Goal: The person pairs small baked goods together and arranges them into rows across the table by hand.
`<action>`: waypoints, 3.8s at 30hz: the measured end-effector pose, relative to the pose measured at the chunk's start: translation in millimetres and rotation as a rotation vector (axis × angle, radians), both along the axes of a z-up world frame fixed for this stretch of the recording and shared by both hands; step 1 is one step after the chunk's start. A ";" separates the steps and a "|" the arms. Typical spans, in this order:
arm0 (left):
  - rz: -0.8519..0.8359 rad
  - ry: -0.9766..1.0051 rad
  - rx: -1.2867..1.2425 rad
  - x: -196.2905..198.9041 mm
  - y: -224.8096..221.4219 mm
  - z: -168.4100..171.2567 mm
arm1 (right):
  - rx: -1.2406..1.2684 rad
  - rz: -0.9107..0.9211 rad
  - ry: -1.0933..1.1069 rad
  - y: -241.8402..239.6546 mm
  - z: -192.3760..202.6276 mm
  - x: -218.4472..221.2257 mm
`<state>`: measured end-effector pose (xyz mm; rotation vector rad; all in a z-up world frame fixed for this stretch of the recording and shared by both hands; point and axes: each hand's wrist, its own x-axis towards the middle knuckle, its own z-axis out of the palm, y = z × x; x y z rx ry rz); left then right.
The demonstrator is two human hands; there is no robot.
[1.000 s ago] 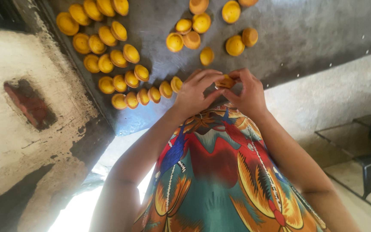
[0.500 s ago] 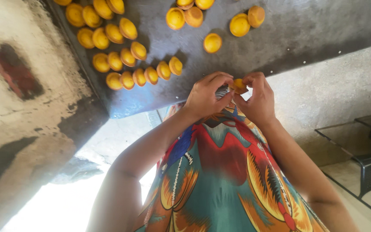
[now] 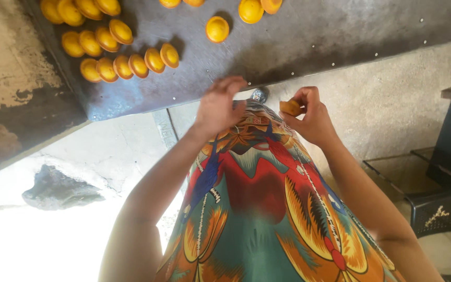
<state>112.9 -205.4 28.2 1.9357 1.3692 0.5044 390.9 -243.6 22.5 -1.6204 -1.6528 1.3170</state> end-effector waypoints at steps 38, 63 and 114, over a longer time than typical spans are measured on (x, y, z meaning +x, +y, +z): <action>-0.214 0.245 -0.358 -140.0 132.5 -9.0 | 0.135 0.121 0.057 129.1 -78.3 -199.1; 0.016 0.029 -0.241 -79.7 143.7 -20.2 | 0.055 0.107 -0.063 149.6 -33.6 -122.4; -0.273 -0.004 -0.162 -12.8 162.2 -51.3 | 0.096 -0.196 -0.099 126.5 -71.4 -65.8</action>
